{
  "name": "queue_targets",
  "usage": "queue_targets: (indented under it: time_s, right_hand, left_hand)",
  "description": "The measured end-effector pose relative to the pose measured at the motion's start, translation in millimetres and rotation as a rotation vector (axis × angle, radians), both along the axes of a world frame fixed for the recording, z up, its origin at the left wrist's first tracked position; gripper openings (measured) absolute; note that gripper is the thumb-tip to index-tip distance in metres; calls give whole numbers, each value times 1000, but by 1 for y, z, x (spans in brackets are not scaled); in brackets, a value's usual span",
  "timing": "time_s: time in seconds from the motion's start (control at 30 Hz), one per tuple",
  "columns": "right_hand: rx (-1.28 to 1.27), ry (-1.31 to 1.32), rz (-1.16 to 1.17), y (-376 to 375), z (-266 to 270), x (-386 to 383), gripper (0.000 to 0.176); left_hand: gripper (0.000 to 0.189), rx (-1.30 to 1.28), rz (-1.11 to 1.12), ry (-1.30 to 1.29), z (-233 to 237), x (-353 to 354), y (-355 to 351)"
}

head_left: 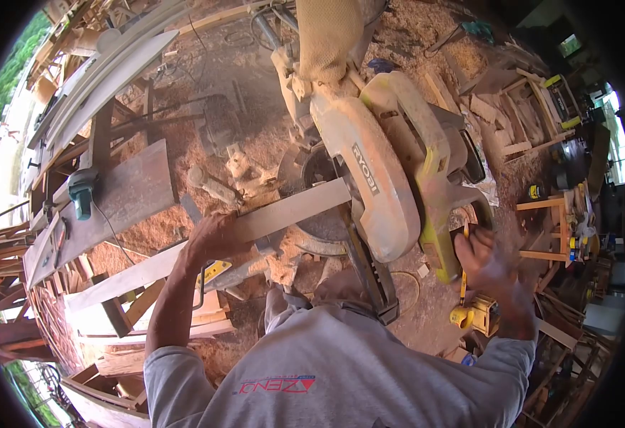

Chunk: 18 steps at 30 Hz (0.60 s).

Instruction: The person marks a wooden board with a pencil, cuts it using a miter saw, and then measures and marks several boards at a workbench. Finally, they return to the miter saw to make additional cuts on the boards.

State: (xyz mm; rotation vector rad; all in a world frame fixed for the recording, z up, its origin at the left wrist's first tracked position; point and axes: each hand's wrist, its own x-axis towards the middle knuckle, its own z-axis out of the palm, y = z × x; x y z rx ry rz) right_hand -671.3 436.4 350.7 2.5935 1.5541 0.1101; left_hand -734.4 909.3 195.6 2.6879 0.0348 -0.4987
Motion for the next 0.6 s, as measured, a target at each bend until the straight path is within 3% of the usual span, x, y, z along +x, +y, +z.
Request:
queue_targets:
  time_s: [0.2,0.3,0.4,0.43,0.47,0.53,0.6]
  right_hand:
    - [26,31,17,-6,-22,0,30]
    - [73,-64,36,-5,-36,-2,28]
    - [148,7,-47,-7,-45,-9,27]
    - [160,1,-57,-6,-51,-14,27]
    - [358,-45,-99,-3,-58,-18,26]
    - [655,-133,-170,0,-75,-35,29]
    - [876,-406,-223,9,-119,-44,55]
  left_hand:
    - [40,-33,0,-42,-1,-1,0]
    - [48,-83,-38,45,-2,2,3]
    - [48,-43,-49,46,-1,1,-1]
    - [48,-142,-30,30,-3,0,0]
    - [49,-238,-9,10,-4,-1,2]
    - [46,-140,-37,-16,-6,-3,4]
    - [41,1,-15,-37,-13,-4,5]
